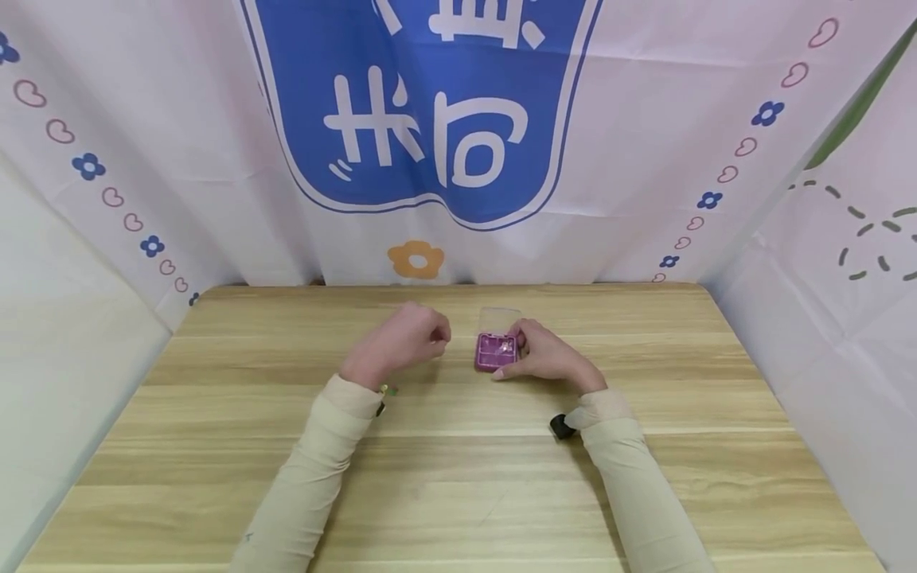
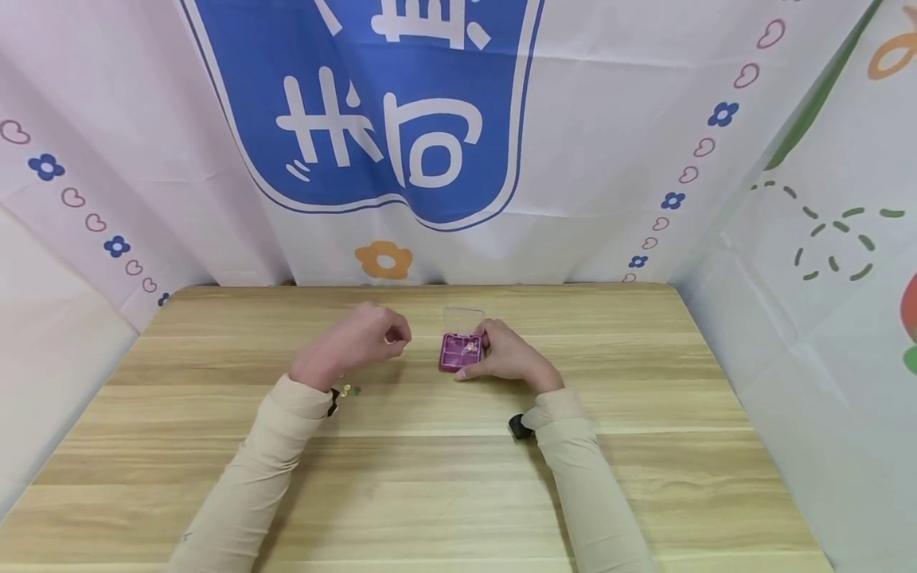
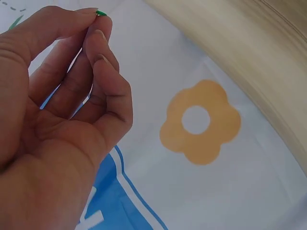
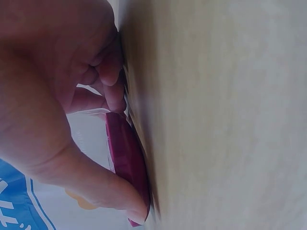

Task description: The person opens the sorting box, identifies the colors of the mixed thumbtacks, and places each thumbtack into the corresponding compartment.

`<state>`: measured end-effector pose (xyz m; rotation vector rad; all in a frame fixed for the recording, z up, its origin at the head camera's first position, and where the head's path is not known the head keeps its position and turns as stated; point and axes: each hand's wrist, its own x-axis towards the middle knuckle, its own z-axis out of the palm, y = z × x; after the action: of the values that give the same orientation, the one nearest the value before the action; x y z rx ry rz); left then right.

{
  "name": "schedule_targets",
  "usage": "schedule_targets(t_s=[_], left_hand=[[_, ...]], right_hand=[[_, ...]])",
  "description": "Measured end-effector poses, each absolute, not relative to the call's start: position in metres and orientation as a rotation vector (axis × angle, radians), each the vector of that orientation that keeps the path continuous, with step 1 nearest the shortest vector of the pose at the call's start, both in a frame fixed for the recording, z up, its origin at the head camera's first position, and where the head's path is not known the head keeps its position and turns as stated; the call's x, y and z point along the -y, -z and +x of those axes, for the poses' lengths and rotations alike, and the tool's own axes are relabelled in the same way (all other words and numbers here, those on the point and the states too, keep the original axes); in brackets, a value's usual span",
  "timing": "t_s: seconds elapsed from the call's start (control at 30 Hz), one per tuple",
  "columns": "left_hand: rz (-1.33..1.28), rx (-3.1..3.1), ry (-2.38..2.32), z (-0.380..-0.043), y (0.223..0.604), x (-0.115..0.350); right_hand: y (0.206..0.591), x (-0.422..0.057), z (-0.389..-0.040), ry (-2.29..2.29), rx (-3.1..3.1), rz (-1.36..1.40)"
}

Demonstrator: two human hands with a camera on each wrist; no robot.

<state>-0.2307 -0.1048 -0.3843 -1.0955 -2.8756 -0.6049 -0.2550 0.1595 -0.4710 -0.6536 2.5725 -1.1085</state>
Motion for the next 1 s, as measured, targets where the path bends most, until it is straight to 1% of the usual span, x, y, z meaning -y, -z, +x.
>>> schedule_targets(t_s=[0.43, 1.0], left_hand=[[-1.160, 2.875, 0.565, -0.239, 0.393, 0.068], [-1.251, 2.828, 0.609, -0.249, 0.406, 0.035]], right_hand=[[0.472, -0.159, -0.255, 1.119, -2.573, -0.666], [0.474, -0.161, -0.257, 1.177, -2.546, -0.730]])
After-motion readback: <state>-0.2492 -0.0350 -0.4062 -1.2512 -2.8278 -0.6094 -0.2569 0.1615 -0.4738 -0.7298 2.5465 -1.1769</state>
